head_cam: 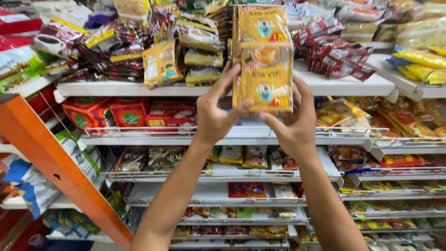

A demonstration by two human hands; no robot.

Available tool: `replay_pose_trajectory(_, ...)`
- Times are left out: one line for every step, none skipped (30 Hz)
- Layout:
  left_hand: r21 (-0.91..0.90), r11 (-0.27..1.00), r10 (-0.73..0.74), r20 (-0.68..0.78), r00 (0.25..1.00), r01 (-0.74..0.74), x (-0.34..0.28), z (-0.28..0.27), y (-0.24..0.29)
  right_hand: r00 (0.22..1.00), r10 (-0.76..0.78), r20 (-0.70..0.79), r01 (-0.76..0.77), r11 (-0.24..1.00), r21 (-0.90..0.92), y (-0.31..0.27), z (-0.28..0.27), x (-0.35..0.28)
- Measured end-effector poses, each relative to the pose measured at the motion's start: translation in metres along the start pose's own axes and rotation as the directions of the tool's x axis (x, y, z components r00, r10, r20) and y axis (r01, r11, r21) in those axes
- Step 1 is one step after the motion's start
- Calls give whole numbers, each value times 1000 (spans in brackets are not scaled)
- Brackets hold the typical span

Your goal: The person scans items using a handheld scanner, wipes some items with a cloth, and places packets on store shelves.

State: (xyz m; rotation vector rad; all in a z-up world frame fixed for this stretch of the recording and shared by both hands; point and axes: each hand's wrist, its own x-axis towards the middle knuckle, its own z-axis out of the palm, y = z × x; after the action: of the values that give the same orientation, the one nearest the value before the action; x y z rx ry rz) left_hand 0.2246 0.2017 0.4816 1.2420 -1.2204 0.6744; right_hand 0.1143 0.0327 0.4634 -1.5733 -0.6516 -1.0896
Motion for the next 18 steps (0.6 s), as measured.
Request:
replay_pose_trajectory(21, 1000, 16, -2, 1000, -16, 10, -2, -2, 1000, -4, -17, 4, 1000, 27, 5, 3, 9)
replay_pose_trajectory(41, 999, 32, -3, 999, -31, 19, -4, -4, 999, -7, -34, 9, 998, 54, 10, 7, 17)
replay_pose_trajectory(63, 997, 45, -6, 999, -44, 27, -6, -6, 999, -8, -50, 12, 997, 83, 15, 9, 24)
replay_pose_trajectory(0, 1000, 22, 46, 999, -22, 34, -9, -7, 996, -9, -90, 13, 999, 44, 20, 9, 33)
replay_pose_trajectory(-63, 998, 0, 98, 995, 6, 39, -11, -7, 992, -8, -130, 9, 1000, 5, 26, 10, 42)
replay_pose_trajectory(-124, 992, -19, 151, 988, 38, 44, -13, -8, 986, -9, -169, 3, 999, -34, 32, 11, 49)
replay_pose_trajectory(-7, 999, 36, 129, 991, -36, 48, -15, -9, 984, -41, -175, 34, 998, -44, 37, 12, 55)
replay_pose_trajectory(111, 988, 94, 113, 989, -107, 51, -17, -9, 981, -72, -181, 64, 997, -53, 42, 12, 61)
replay_pose_trajectory(223, 959, 155, 104, 982, -175, 56, -16, -10, 977, -106, -187, 95, 993, -68, 44, 10, 67)
replay_pose_trajectory(337, 920, 183, 87, 979, -202, 60, -15, -11, 976, -103, -192, 74, 985, -155, 46, 8, 72)
replay_pose_trajectory(447, 867, 211, 72, 975, -221, 63, -14, -12, 975, -100, -197, 51, 970, -239, 48, 8, 76)
replay_pose_trajectory(551, 802, 240, 60, 969, -233, 67, -14, -14, 974, -97, -203, 27, 947, -321, 48, 6, 81)
replay_pose_trajectory(606, 763, 239, 57, 969, -224, 70, -14, -16, 980, -113, -164, 63, 956, -286, 48, 6, 86)
replay_pose_trajectory(658, 722, 238, 54, 970, -214, 75, -14, -18, 984, -131, -125, 96, 964, -249, 48, 6, 90)
replay_pose_trajectory(709, 676, 235, 52, 971, -202, 79, -15, -20, 985, -148, -86, 128, 970, -208, 48, 6, 94)
replay_pose_trajectory(739, 632, 287, 56, 956, -233, 83, -17, -23, 983, -165, -83, 135, 950, -282, 48, 7, 97)
replay_pose_trajectory(765, 588, 337, 64, 939, -263, 86, -18, -26, 981, -179, -80, 140, 923, -358, 47, 6, 98)
replay_pose_trajectory(789, 542, 385, 74, 920, -291, 87, -18, -27, 978, -193, -76, 143, 891, -431, 46, 4, 99)
